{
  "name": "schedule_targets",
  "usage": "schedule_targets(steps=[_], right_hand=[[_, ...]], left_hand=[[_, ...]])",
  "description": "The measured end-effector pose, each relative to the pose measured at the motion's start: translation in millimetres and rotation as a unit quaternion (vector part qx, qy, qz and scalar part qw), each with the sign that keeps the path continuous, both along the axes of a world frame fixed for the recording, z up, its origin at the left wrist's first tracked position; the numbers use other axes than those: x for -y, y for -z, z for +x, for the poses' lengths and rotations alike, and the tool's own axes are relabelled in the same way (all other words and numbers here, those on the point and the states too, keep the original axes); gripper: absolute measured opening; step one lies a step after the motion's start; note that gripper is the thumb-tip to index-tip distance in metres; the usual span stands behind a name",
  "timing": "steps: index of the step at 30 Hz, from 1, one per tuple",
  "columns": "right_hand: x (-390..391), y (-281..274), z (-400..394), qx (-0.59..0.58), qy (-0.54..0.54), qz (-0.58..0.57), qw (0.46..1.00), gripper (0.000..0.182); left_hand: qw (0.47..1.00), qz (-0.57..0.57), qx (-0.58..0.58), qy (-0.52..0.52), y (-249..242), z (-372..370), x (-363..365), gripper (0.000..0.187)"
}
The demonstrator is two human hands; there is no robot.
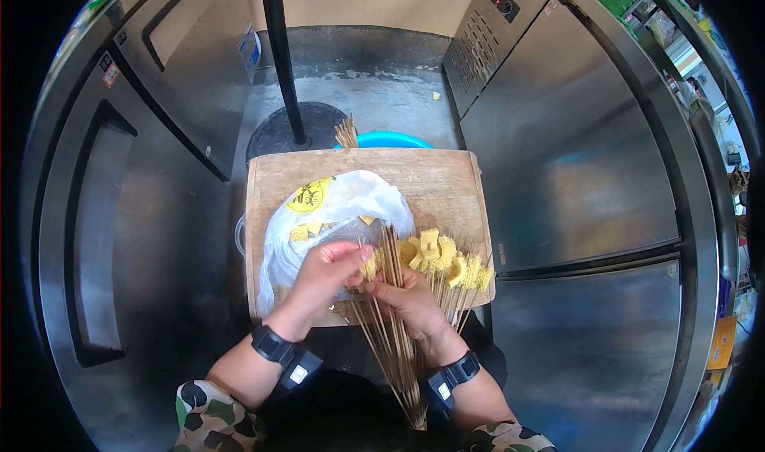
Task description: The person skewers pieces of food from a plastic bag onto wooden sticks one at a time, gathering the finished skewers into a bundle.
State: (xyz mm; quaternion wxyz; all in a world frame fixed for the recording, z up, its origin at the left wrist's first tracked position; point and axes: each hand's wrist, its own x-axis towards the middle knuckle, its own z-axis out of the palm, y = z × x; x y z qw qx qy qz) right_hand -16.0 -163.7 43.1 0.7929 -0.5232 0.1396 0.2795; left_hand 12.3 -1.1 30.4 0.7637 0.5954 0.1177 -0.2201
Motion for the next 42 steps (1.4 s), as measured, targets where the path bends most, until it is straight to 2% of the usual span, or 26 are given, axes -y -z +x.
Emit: schedule_targets(steps=[2,5,8,9,12,15,18,19,22,25,31,34,37,40,42], right_hand=[[-1.6,-5.6,1.2,0.006,0.008,-0.009,1.000,0.006],[-1.1,8.8,-0.3,0.027,-0.007,-0.003,1.000,0.016],[-8.3,-3.0,-2.8,0.048,0.017,-0.057,0.997,0.024],[-6.7,-2.2,-3.9,0.065,0.022,-0.049,0.996,0.015],[-3.1,-5.9,-5.1,0.036,0.052,0.005,0.998,0.014],[6.6,2.0,-1.5,-0.016,0.021,0.059,0.998,0.011],[12.3,3.4,1.6,-0.031,-0.011,0.088,0.996,0.008],[12.1,3.2,1.6,-0.031,-0.016,0.086,0.996,0.007],[10.7,1.7,2.0,-0.025,-0.020,0.082,0.996,0.007],[10.8,3.7,1.8,-0.022,-0.025,0.078,0.996,0.006],[9.9,3.8,1.9,-0.019,-0.034,0.072,0.997,0.008],[11.5,3.6,1.6,-0.012,-0.052,0.062,0.997,0.011],[9.0,0.0,1.5,-0.003,-0.066,0.046,0.997,0.014],[9.0,-0.1,2.0,0.010,-0.080,0.028,0.996,0.017],[8.1,3.5,1.5,0.008,-0.078,0.022,0.997,0.018]], left_hand=[[0.998,0.019,0.054,0.010,1.3,-6.7,3.3,0.022],[0.998,0.027,0.045,0.031,8.1,-3.8,2.8,0.017],[0.996,0.052,0.051,0.054,20.6,3.0,0.2,0.015],[0.995,0.059,0.053,0.061,23.9,4.3,-0.3,0.015],[0.990,0.106,0.040,0.084,23.0,8.9,1.3,0.015],[0.992,0.086,0.042,0.083,24.4,11.2,1.1,0.017],[0.972,0.197,0.127,0.017,24.9,16.8,-7.8,0.017],[0.885,0.385,0.260,0.033,16.8,18.5,-18.0,0.013],[0.743,0.597,0.302,0.034,18.1,20.1,-45.8,0.011],[0.701,0.632,0.331,0.006,27.0,23.0,-59.5,0.022],[0.690,0.662,0.290,0.012,36.7,30.2,-59.4,0.020],[0.704,0.665,0.241,0.067,30.9,29.2,-62.1,0.021],[0.718,0.637,0.266,0.091,28.3,26.4,-63.8,0.014],[0.783,0.566,0.234,0.108,18.8,30.7,-61.9,0.014],[0.920,0.316,0.232,0.001,48.0,40.1,-63.3,0.011]])
